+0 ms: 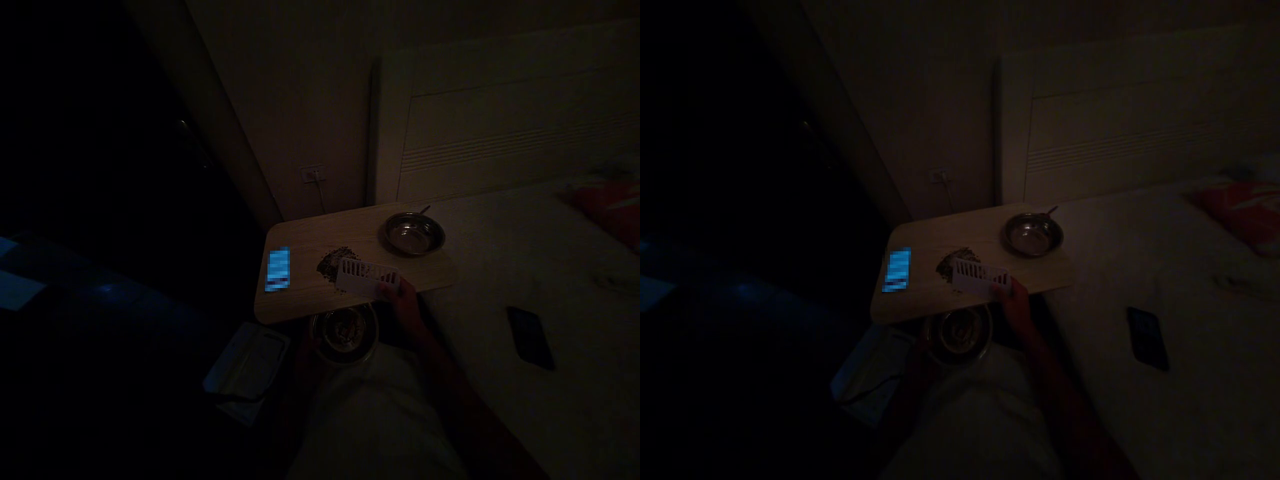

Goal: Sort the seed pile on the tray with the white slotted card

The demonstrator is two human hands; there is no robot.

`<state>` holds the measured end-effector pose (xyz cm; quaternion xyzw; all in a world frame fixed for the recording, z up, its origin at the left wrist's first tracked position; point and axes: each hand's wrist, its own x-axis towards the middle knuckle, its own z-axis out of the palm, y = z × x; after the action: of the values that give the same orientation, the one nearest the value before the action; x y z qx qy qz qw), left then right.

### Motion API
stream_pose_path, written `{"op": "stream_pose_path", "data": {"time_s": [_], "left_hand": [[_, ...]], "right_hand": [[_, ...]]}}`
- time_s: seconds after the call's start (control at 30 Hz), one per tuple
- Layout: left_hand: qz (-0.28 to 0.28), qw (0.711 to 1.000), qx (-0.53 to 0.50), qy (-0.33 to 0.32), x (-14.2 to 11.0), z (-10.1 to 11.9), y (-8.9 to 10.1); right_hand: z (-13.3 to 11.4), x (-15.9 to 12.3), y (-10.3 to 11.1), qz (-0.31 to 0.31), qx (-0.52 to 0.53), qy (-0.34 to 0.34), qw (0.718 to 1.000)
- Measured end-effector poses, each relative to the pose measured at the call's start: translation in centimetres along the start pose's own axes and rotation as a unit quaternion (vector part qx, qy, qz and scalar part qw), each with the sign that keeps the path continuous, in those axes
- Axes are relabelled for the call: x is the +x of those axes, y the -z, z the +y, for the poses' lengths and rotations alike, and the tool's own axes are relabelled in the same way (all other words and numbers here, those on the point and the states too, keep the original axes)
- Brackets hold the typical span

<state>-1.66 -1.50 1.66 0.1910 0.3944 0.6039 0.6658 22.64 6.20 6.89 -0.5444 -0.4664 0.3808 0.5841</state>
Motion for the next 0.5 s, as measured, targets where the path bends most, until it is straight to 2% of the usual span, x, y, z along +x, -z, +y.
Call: {"op": "stream_pose_path", "data": {"time_s": [0.27, 0.5], "left_hand": [[-0.011, 1.0, -0.011, 0.011, -0.5, 0.3, -0.4], [-0.007, 1.0, -0.024, -0.001, -0.4, 0.2, -0.6]], "right_hand": [[0.0, -0.4, -0.3, -0.031, 0.014, -0.008, 0.999], [-0.4, -0.3, 1.3, -0.088, 0.072, -0.067, 0.991]]}}
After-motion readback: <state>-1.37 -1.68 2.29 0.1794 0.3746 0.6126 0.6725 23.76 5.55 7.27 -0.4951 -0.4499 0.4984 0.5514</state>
